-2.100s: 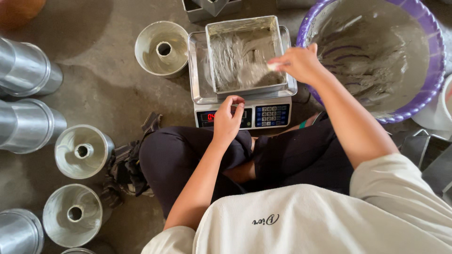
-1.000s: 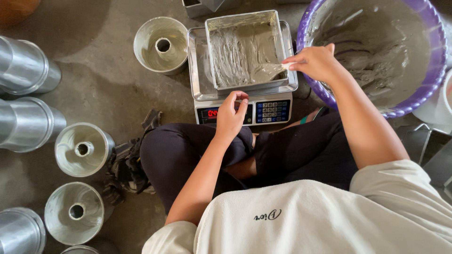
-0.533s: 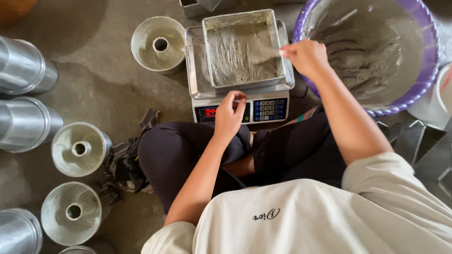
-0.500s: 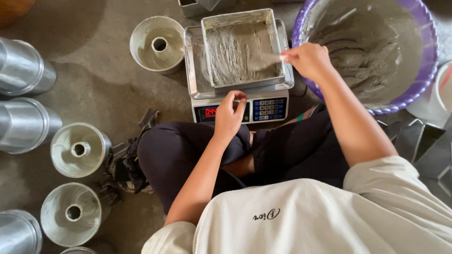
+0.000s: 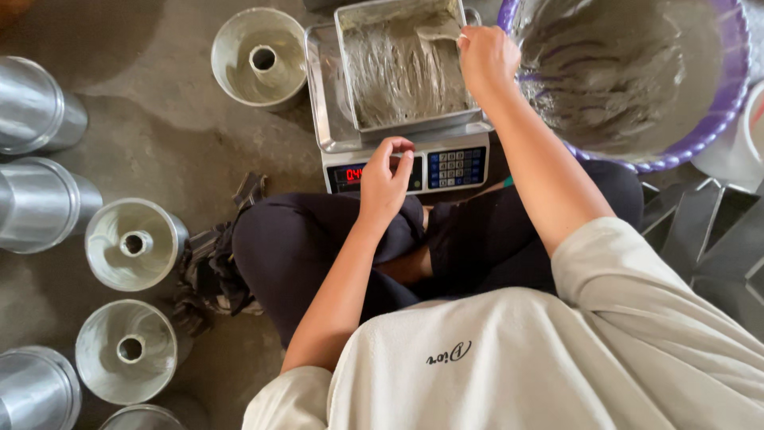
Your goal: The person scoops a grey paste from a purple basin into a metal tray on a digital scale, spreads it evenly, and repeats the process to fill multiple trays. The person uses a white plastic spoon and a pink spatula to transfer and smooth the material.
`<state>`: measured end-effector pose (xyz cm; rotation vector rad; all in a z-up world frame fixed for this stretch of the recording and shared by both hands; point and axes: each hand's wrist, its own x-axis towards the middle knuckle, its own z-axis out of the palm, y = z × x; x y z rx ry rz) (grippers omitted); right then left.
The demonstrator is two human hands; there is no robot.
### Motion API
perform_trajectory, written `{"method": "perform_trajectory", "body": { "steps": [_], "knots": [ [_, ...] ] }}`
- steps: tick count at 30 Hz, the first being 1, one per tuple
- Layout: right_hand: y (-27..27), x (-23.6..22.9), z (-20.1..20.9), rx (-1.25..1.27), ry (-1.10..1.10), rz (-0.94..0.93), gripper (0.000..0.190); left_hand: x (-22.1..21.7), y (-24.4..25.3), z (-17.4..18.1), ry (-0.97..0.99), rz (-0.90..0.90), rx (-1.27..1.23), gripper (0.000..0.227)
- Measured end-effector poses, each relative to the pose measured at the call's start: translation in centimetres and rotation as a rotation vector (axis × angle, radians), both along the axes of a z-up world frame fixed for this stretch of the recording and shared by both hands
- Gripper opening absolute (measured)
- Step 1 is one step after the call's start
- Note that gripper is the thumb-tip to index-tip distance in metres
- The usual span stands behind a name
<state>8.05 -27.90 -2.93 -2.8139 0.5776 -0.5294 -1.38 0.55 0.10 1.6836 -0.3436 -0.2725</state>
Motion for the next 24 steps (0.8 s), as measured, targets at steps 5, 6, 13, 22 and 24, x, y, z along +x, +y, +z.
{"method": "perform_trajectory", "body": {
  "steps": [5,6,13,22,24],
  "knots": [
    [1.1,-5.0,1.8,0.061,0.028,0.028,0.019,-0.6,0.1,-0.3,-0.082,-0.001,-0.042,0.014],
    [1.5,-6.4,2.4,0.075,0.044,0.039,0.02,-0.7,0.0,-0.3,-0.095,-0.002,-0.054,0.015],
    [3.1,-12.7,5.7,0.067,0.186,0.068,0.024,-2.1,-0.3,0.7,-0.04,-0.046,-0.045,0.014],
    [0.0,-9.3,7.3,-0.11,0.387,0.131,0.025,-3.7,0.9,1.9,-0.049,-0.057,-0.048,0.015],
    [-0.7,-8.2,7.8,-0.11,0.371,0.161,0.026,-3.9,1.2,1.9,-0.089,-0.051,-0.026,0.015]
  ]
}}
